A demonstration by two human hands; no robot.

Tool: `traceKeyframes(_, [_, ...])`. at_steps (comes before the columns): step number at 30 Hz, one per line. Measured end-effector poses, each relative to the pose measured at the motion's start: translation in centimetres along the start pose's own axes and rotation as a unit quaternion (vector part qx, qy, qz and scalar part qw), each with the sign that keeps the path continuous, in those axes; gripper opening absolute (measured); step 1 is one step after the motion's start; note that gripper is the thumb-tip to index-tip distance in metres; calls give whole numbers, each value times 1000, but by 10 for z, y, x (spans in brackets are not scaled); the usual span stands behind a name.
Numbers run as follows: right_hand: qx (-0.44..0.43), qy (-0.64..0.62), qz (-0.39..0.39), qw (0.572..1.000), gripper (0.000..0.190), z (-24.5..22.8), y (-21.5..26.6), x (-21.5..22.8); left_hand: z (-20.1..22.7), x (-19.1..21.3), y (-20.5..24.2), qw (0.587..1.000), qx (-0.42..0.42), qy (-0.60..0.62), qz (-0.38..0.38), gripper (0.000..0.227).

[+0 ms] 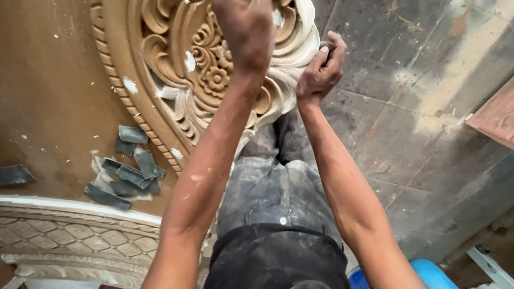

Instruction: The person sands an ornate wood carving by hand using a small piece of sandpaper.

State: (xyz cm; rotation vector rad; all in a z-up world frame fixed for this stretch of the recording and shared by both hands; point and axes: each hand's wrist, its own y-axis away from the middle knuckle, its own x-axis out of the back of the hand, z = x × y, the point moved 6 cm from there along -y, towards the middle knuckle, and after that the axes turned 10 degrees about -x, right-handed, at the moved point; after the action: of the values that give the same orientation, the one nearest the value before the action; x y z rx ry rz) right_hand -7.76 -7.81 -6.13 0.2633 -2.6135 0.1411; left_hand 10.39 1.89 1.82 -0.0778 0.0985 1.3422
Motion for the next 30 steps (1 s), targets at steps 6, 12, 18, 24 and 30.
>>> traceKeyframes(6, [14, -97, -150, 984, 18, -50, 22, 25, -12, 21, 67, 977, 109, 164, -85, 32])
traceKeyframes(12, [-219, -269, -380, 857, 16, -77, 57, 41, 4, 38, 94, 977, 90, 111, -159, 32])
traceKeyframes(18, [-233, -208, -370, 875, 10, -79, 58, 56, 41, 63, 97, 976, 105, -32, -187, 22])
traceKeyframes(24, [-225, -257, -424, 839, 11, -108, 57, 52, 71, 70, 105, 985, 69, -8, -155, 18])
traceKeyframes(30, [126, -105, -478, 863, 30, -200, 38, 73, 120, 83, 106, 970, -65, -148, -183, 24])
